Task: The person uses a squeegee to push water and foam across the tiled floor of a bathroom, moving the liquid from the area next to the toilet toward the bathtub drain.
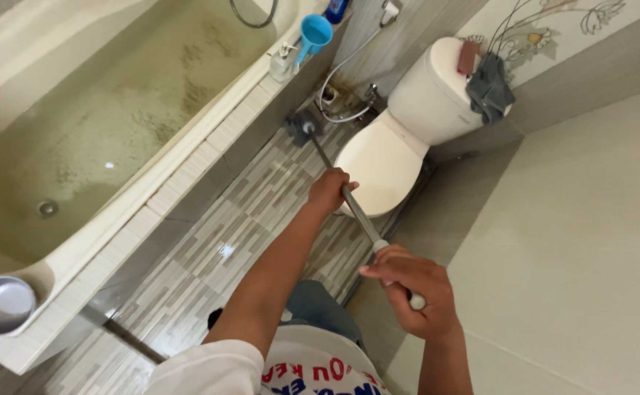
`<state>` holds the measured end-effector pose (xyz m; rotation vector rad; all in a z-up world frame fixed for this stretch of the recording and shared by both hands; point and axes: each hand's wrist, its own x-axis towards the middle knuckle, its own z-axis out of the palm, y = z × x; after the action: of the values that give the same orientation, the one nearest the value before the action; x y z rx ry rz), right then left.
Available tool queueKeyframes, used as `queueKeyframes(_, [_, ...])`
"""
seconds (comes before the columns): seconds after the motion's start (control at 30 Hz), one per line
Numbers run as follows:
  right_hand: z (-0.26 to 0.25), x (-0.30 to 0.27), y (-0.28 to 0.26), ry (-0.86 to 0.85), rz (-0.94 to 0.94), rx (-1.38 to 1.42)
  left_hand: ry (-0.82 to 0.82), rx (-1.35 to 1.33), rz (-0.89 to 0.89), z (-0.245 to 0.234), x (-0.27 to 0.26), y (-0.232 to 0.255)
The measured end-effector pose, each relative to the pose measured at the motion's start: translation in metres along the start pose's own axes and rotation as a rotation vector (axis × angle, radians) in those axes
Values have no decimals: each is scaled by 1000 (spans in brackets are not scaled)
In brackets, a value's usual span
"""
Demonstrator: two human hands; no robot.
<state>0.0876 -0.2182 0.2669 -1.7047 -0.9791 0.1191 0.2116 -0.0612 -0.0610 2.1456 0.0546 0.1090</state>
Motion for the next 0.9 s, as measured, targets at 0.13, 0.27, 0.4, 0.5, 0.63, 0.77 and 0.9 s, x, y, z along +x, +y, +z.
queueKeyframes(0.13, [9,-12,-26,28,24,112,-116,11,-112,-22,-54,11])
queueKeyframes(0.27, [26,-24,-62,47,99,294,44,-58,-4,-63,-123,12])
queueKeyframes(0.4, [57,-26,-99,-136,-2,391,-103,46,-128,-113,-208,-2])
queueKeyframes(0.5, [81,-21,-122,-324,-49,455,-59,13,-160,-144,-284,-9])
queueKeyframes(0.63, [116,-12,-141,-388,-71,582,24,36,-245,-180,-362,-5])
queueKeyframes(0.77, [137,-4,-136,-322,-68,545,95,72,-444,-202,-404,-9])
queueKeyframes(0.9, [149,2,-102,-338,38,731,113,154,-605,-205,-412,-21])
